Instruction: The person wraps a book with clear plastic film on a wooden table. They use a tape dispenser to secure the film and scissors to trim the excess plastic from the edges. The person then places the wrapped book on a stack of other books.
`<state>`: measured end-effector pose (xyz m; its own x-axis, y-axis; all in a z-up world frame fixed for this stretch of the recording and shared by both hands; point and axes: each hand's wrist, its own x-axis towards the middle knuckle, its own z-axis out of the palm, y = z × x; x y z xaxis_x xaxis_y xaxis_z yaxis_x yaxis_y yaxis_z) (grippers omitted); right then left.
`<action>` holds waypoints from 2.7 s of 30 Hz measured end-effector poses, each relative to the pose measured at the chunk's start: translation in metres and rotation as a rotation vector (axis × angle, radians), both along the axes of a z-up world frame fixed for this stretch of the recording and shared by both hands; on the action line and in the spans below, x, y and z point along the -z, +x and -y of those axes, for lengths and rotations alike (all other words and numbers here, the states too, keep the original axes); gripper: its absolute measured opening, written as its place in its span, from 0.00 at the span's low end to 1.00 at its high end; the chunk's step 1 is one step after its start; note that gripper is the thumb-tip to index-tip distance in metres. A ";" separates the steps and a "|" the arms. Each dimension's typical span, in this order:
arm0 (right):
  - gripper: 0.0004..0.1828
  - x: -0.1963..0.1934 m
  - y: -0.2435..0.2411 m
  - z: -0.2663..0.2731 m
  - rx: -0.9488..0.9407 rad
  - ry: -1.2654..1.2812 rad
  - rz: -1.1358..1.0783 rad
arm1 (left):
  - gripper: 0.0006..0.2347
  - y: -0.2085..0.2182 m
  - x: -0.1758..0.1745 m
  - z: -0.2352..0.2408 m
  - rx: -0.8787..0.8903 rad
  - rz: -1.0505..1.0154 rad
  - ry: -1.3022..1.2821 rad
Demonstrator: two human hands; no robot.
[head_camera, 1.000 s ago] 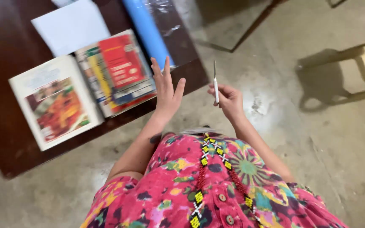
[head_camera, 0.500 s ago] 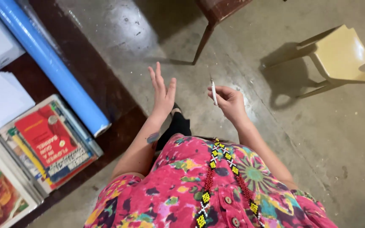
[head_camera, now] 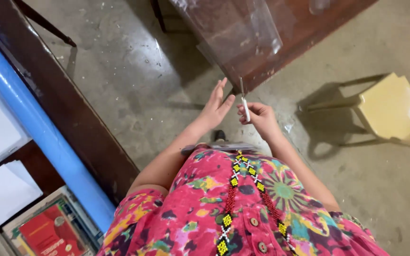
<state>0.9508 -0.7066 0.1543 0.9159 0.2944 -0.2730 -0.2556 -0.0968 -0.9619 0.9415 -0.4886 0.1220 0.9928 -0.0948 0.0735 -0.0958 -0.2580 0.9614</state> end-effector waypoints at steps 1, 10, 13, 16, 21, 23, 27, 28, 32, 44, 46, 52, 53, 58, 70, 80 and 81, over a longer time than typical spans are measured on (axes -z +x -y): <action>0.14 0.005 0.018 -0.008 -0.019 0.018 -0.035 | 0.33 0.013 0.005 -0.001 -0.012 0.031 -0.013; 0.06 0.027 0.187 -0.107 -0.189 0.124 -0.132 | 0.34 0.106 0.014 -0.100 -0.306 0.030 -0.150; 0.07 0.030 0.245 -0.162 -0.285 0.101 -0.111 | 0.34 0.130 0.025 -0.166 -0.446 -0.077 -0.218; 0.11 0.034 0.308 -0.227 -0.305 0.131 -0.060 | 0.34 0.162 0.077 -0.238 -0.549 -0.133 -0.213; 0.13 0.061 0.358 -0.342 -0.343 -0.002 0.053 | 0.29 0.221 0.077 -0.356 -0.502 -0.139 -0.071; 0.11 0.056 0.403 -0.409 -0.379 0.040 0.109 | 0.25 0.297 0.062 -0.408 -0.328 -0.166 -0.064; 0.09 0.047 0.428 -0.480 -0.284 -0.010 0.042 | 0.22 0.379 0.031 -0.449 -0.139 -0.241 -0.197; 0.09 0.043 0.452 -0.493 -0.246 0.036 0.052 | 0.20 0.410 0.027 -0.458 -0.114 -0.222 -0.245; 0.09 0.055 0.537 -0.517 -0.132 -0.114 0.264 | 0.17 0.517 0.010 -0.487 0.022 -0.243 -0.204; 0.23 0.072 0.806 -0.603 0.030 -0.353 0.330 | 0.17 0.820 0.047 -0.593 0.319 -0.005 0.205; 0.23 0.064 0.846 -0.622 0.023 -0.500 0.309 | 0.16 0.869 0.060 -0.635 0.268 0.102 0.374; 0.21 0.094 0.931 -0.654 0.198 -0.866 0.333 | 0.30 1.029 0.054 -0.769 -0.131 0.242 0.895; 0.19 0.100 0.938 -0.659 0.237 -0.935 0.290 | 0.34 1.060 0.065 -0.793 -0.251 0.313 1.044; 0.12 0.106 0.966 -0.686 0.503 -1.010 0.407 | 0.31 1.180 0.096 -0.882 -0.041 0.491 1.221; 0.08 0.082 0.986 -0.834 0.463 -0.662 0.348 | 0.16 1.239 0.052 -0.879 0.869 0.405 1.204; 0.10 0.102 0.974 -0.877 0.320 -0.564 0.220 | 0.36 1.241 0.088 -0.878 0.761 0.839 1.055; 0.10 0.105 0.972 -0.875 0.318 -0.572 0.217 | 0.36 1.239 0.104 -0.867 0.760 0.837 1.047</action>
